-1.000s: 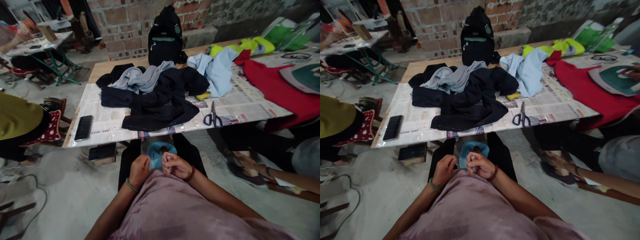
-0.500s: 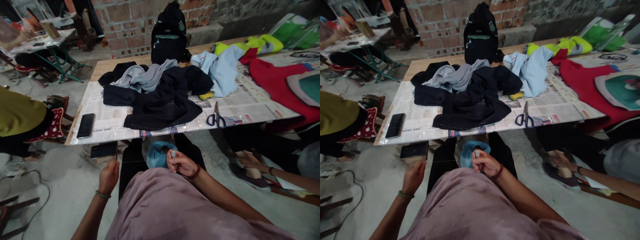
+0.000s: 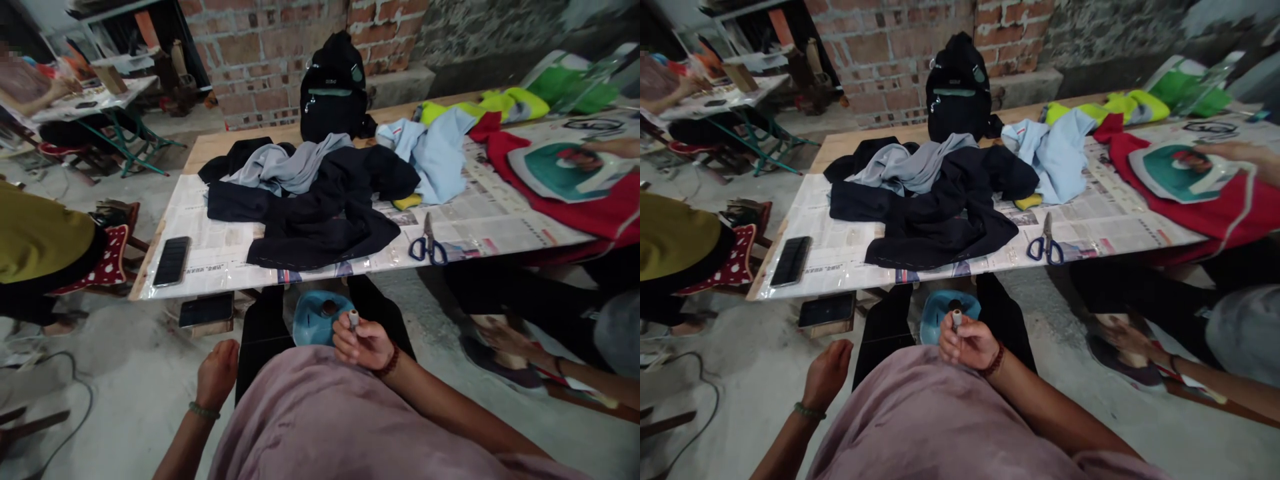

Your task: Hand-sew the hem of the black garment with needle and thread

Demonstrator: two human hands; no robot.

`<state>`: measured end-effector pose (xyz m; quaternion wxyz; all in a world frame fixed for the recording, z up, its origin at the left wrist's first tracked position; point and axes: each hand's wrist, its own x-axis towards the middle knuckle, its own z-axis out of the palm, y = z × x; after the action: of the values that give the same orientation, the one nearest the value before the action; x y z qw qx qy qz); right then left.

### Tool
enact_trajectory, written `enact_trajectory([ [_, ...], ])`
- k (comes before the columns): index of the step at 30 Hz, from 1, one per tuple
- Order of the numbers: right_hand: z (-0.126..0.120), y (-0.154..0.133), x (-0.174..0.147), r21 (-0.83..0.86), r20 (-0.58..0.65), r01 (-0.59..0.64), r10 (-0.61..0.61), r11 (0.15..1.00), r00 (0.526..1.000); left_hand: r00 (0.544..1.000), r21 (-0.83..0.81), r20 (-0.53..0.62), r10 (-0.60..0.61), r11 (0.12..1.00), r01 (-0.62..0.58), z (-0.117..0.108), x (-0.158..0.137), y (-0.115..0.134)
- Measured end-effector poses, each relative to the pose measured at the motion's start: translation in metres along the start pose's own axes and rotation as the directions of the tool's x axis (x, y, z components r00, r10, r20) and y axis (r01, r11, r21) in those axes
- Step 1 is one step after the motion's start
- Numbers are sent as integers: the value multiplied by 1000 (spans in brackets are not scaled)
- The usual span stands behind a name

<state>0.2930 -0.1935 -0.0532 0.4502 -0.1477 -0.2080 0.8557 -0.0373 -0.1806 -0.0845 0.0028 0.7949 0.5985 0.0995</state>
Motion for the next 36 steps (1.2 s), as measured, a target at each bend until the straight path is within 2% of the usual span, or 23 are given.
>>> enact_trajectory([
  [3,7,-2,0,14,35,25,-26,1000,999,1000,16,-7,-6,1000,6,1,-3,-5],
  [8,15,-11,-5,46,183,6,-15,999,983,999,30,-30,-27,999,28,1,-5,-15],
  [11,16,-16,-9,70,226,6,-22,997,974,998,56,-31,-52,997,53,3,-8,-23],
  [15,12,-21,-17,55,218,-65,52,996,975,994,134,-10,-106,985,106,5,-17,-38],
  [18,5,-22,-22,26,170,-101,95,995,981,983,184,57,-174,970,161,6,-25,-50],
  [25,-10,-25,-30,-7,95,-31,32,999,995,886,256,263,-382,913,318,9,-36,-70],
  [31,-14,-30,-37,-10,67,-35,36,999,997,827,320,316,-465,873,368,8,-45,-88],
  [36,-23,-33,-43,-57,-8,-36,35,998,999,744,376,393,-540,833,406,5,-55,-101],
])
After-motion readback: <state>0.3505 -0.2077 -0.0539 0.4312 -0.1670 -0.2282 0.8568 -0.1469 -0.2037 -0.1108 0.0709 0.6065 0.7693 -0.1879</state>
